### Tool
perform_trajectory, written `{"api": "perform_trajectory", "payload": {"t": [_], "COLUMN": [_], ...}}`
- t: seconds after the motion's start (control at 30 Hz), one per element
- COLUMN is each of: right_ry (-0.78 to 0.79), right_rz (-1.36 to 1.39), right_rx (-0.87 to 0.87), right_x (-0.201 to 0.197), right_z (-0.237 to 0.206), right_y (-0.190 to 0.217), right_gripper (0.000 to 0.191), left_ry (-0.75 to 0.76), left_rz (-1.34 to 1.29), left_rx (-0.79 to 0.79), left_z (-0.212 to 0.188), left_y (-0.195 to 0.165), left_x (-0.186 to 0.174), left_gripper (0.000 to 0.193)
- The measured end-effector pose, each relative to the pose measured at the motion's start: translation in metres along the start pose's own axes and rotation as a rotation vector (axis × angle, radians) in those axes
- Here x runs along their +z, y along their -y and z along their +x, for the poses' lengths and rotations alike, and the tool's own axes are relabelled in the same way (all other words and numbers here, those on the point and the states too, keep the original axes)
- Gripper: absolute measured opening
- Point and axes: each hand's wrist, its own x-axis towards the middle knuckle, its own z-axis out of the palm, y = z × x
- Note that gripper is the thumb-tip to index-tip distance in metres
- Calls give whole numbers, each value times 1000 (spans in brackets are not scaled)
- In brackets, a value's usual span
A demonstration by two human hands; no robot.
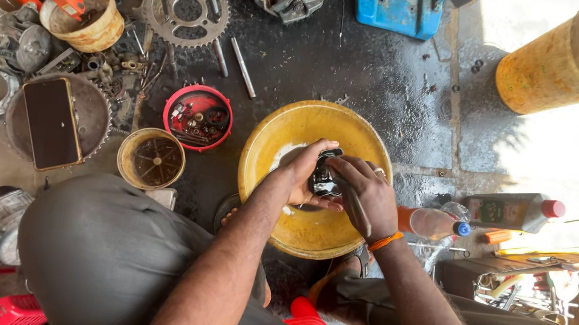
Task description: The person sits on the workshop floor with a yellow basin and scrubs small metal mechanical parts with a toothbrush in liquid. They pour liquid from a plastic bottle over the parts, continue scrubbing, and later work on a larger black component, turning it while brushing.
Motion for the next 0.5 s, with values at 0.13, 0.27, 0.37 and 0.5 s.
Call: {"api": "perform_trajectory", "payload": {"t": [0.13, 0.27, 0.37, 0.5], "right_ry": [-22, -148, -72, 92], "right_rz": [77, 347, 290, 698], "right_rx": [255, 464, 528, 284], "right_x": [15, 44, 51, 17], "right_z": [-10, -11, -13, -12], "right_y": [-6, -23, -22, -8], "right_gripper": [24, 15, 16, 31], "left_ry": [-254, -279, -306, 45], "left_rz": [21, 38, -43, -114], "left_rx": [106, 230, 171, 71], "left_z": [10, 18, 20, 15], "left_y": [2, 11, 16, 3], "left_x": [0, 2, 0, -13], "left_gripper": [57, 54, 45, 66]}}
